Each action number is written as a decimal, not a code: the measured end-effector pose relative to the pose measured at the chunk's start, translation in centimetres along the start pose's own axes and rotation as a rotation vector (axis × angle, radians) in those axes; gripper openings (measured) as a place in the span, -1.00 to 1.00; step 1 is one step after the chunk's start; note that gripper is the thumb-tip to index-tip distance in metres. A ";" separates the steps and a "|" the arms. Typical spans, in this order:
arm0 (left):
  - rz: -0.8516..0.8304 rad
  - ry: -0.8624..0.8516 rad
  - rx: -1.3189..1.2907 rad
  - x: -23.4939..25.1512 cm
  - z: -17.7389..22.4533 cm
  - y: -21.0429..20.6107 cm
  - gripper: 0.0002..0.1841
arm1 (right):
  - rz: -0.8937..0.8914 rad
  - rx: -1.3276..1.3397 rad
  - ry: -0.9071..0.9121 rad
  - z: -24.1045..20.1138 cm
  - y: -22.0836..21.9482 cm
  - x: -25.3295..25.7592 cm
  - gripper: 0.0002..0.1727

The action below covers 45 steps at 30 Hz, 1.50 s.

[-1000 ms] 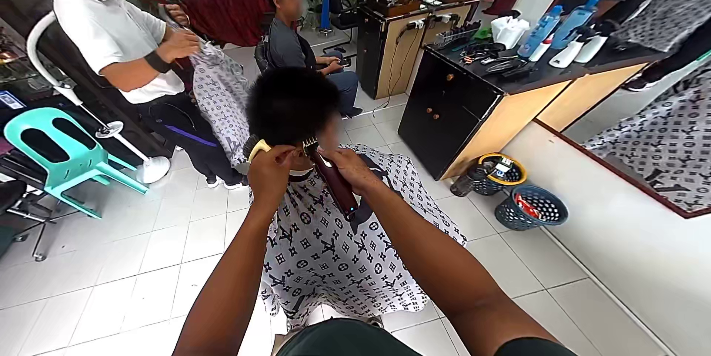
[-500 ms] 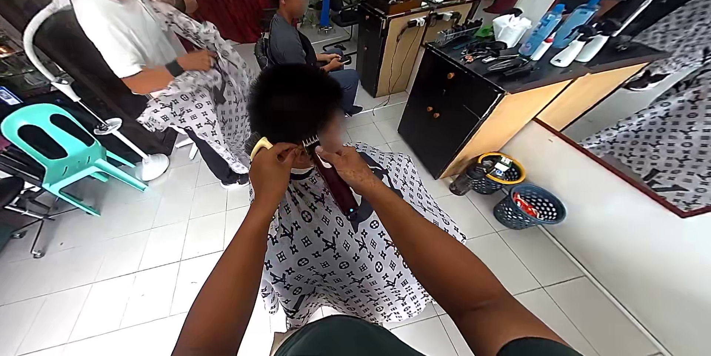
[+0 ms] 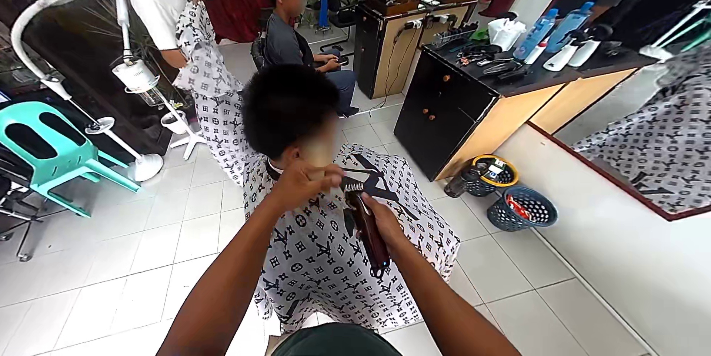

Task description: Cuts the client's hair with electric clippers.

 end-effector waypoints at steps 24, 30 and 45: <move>0.506 0.225 0.730 -1.6 -2.2 6.6 -0.82 | -0.280 -0.215 0.100 -9.1 -9.9 4.8 -0.48; 0.564 0.224 0.737 -2.2 -2.9 6.8 -0.85 | -0.311 -0.043 0.144 -8.5 -10.9 5.2 -0.48; 0.554 0.242 0.699 -2.2 -3.0 7.4 -0.84 | -0.332 0.063 0.145 -8.8 -12.8 4.4 -0.44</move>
Point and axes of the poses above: each hand's wrist, its own x-axis towards the middle knuckle, its own y-axis out of the back of the hand, z = x × y, the point moved 7 cm from there along x, towards the middle knuckle, and after that the axes turned 6 degrees about x, right-handed, at the moved point
